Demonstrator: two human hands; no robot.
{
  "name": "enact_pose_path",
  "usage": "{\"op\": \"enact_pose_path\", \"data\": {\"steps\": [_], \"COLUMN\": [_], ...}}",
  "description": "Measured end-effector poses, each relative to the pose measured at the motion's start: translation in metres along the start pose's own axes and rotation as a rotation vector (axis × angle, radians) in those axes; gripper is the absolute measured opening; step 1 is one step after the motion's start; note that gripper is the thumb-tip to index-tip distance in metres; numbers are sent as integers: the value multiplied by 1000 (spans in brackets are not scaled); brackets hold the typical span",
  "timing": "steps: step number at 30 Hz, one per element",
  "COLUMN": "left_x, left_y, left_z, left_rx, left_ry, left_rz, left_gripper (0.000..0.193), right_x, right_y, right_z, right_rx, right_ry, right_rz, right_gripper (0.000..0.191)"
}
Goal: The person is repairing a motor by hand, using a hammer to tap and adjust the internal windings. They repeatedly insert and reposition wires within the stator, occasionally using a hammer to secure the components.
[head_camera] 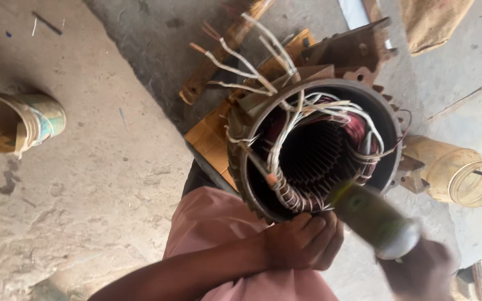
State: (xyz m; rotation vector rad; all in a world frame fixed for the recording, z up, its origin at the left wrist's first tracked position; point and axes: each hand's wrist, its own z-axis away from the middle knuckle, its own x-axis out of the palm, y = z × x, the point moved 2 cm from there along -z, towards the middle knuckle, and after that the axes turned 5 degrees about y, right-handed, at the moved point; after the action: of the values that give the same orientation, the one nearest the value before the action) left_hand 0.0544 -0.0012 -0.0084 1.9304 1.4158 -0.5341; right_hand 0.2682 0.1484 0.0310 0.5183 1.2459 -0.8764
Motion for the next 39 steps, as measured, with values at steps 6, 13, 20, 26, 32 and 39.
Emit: {"op": "enact_pose_path", "data": {"steps": [6,13,20,26,32,39], "left_x": [2,5,8,8,6,5], "left_y": [4,5,6,4,4,3], "left_z": [0,6,7,7,6,5], "left_rx": [0,1,3,7,-6,18], "left_ry": [-9,-8,5,16,17,-4], "left_rz": [-23,22,20,7,15,-21], "left_gripper": [16,20,16,17,19,22], "right_x": [-64,-68,-103,-84,-77,-58], "right_y": [-17,-87,-139,-126,-111,-97], "right_z": [-10,-64,-85,-85,-77,-75], "right_rx": [-76,-448,-653,-510,-470,-525], "right_ry": [111,45,128,-15,56,146], "right_rz": [-269,37,-31,233,5,-48], "right_gripper": [33,46,32,47,43,43]}}
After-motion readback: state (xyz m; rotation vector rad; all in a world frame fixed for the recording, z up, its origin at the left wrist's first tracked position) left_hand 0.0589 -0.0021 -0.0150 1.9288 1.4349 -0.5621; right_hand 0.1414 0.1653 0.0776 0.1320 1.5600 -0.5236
